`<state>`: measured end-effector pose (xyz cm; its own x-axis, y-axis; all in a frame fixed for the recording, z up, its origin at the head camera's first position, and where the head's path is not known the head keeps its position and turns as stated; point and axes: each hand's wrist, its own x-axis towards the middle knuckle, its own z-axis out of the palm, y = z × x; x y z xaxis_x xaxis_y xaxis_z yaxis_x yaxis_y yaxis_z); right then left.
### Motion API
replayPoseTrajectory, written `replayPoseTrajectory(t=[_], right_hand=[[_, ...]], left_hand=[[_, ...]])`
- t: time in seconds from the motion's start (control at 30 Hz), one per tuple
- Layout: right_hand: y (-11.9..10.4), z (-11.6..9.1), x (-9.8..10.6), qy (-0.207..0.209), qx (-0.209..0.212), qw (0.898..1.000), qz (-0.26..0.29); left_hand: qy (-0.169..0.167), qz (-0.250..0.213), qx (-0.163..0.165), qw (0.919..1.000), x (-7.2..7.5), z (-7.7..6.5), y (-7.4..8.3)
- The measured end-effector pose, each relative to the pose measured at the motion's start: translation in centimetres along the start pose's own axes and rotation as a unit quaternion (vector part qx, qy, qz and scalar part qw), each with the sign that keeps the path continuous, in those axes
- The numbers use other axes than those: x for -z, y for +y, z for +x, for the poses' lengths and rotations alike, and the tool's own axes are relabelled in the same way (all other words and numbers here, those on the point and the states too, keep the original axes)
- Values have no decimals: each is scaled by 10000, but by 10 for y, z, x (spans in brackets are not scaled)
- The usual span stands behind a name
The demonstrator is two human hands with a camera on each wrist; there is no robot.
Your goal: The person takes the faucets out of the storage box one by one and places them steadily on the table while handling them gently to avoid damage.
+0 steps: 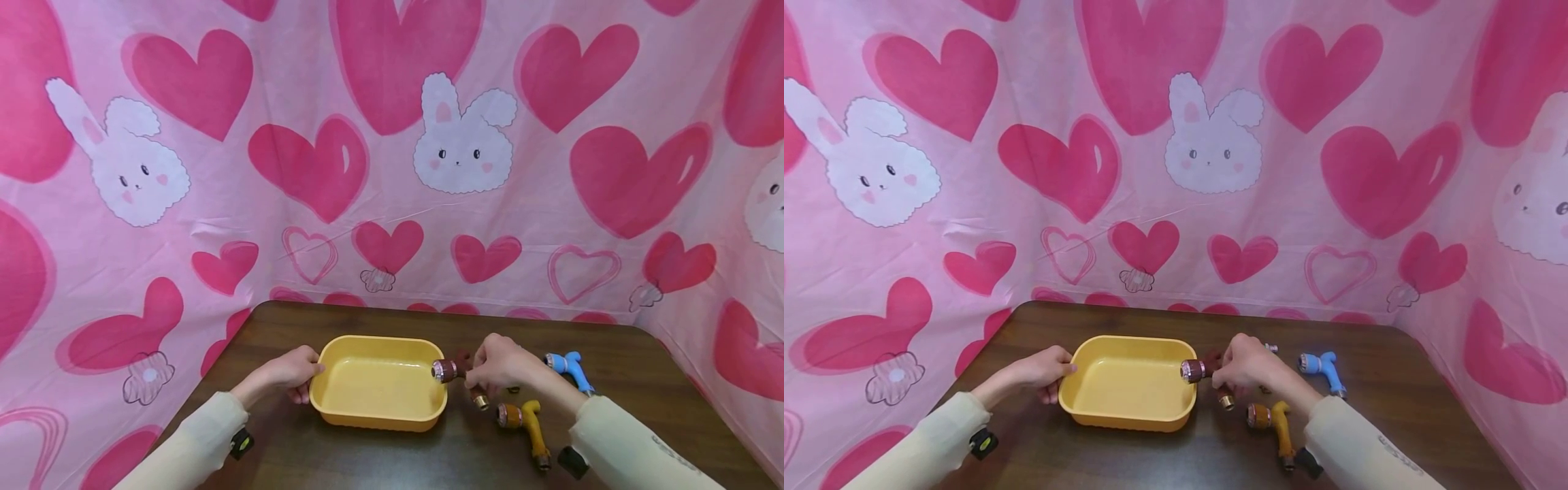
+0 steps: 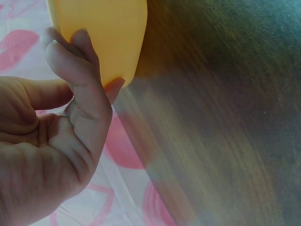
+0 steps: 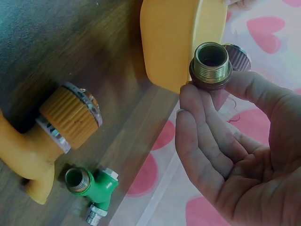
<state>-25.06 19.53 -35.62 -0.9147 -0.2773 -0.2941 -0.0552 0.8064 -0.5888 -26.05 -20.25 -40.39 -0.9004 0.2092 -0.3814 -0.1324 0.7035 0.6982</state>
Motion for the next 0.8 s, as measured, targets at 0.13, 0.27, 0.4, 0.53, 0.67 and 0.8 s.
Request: replayPoseTrajectory(t=[0.13, 0.27, 0.4, 0.53, 0.67, 0.8], right_hand=[[4, -2, 1, -15, 18, 9999, 107], [9, -5, 0, 17, -46, 9999, 138], [13, -7, 0, 45, -108, 9998, 141], [17, -9, 0, 81, -43, 9998, 151], [21, -10, 1, 110, 9, 9998, 157], [27, -12, 1, 68, 45, 9998, 184]], left_hand=[[-4, -18, 45, 10000, 0, 0, -1], [-37, -11, 31, 10000, 1, 0, 0], [-62, 19, 34, 10000, 1, -1, 2], [-38, 37, 54, 10000, 1, -2, 2], [-20, 14, 68, 10000, 1, -1, 2], [-42, -23, 56, 10000, 1, 0, 2]])
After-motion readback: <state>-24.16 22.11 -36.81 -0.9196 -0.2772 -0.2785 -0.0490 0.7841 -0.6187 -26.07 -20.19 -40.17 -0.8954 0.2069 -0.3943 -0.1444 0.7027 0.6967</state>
